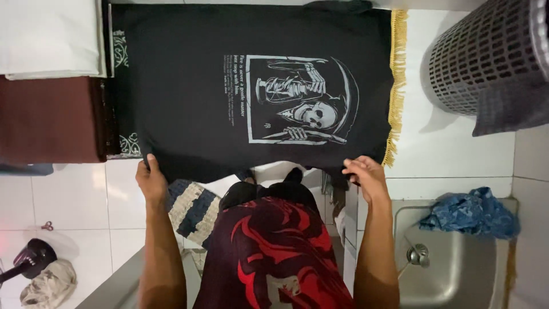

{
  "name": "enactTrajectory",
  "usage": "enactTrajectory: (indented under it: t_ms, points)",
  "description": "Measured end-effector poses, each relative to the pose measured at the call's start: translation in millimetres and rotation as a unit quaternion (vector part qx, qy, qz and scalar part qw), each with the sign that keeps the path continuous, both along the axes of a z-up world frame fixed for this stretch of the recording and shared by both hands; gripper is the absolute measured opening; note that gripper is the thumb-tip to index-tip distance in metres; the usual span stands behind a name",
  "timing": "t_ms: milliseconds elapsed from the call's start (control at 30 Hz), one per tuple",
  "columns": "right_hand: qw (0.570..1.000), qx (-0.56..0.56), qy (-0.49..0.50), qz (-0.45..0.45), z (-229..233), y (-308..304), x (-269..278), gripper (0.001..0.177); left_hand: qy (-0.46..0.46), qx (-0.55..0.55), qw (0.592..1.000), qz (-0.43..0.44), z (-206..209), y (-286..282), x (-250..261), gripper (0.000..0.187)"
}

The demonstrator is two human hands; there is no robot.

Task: Folding a brown fabric piece and a black t-shirt on a mat placed on the floor.

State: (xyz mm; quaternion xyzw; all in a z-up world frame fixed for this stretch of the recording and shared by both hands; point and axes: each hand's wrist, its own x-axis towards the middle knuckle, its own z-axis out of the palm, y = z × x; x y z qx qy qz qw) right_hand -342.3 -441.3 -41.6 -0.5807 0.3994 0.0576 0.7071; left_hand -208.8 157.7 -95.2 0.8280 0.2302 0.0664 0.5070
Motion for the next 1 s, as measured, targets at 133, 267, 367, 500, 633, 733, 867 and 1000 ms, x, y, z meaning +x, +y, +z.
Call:
enactTrajectory:
  t_ms: [133, 267, 367, 500, 633, 733, 867, 1000]
  points:
    - [0.988, -0.104, 0.000, 0.112, 7, 16, 7, 0.028, -0.030, -0.006, 1.000, 0.002, 20, -5, 3, 0.039]
    - [0.960, -0.212, 0.036, 0.177, 2, 12, -1, 0.027, -0.025, -0.039, 0.999, 0.001, 27, -12, 0, 0.036]
    - [0.965, -0.153, 0.092, 0.191, 20, 5, -1, 0.025, -0.036, -0.034, 0.999, 0.005, 24, -9, 1, 0.036]
    - [0.961, -0.097, 0.133, 0.221, 26, -7, -14, 0.017, -0.037, -0.064, 0.997, 0.031, 24, -14, 3, 0.032]
    - [0.974, -0.040, 0.134, 0.177, 30, -18, -28, 0.013, -0.010, -0.121, 0.990, 0.066, 16, -7, 6, 0.032]
    - [0.968, -0.015, 0.123, 0.219, 16, -31, -40, 0.024, -0.030, -0.108, 0.992, 0.061, 9, -1, 10, 0.034]
    - [0.971, -0.028, 0.143, 0.192, 42, 0, -16, 0.036, -0.030, -0.098, 0.994, 0.036, 33, -14, 18, 0.035]
    - [0.992, -0.002, 0.119, -0.036, 46, 22, 4, 0.034, -0.019, -0.044, 0.999, 0.008, 30, -12, 22, 0.038]
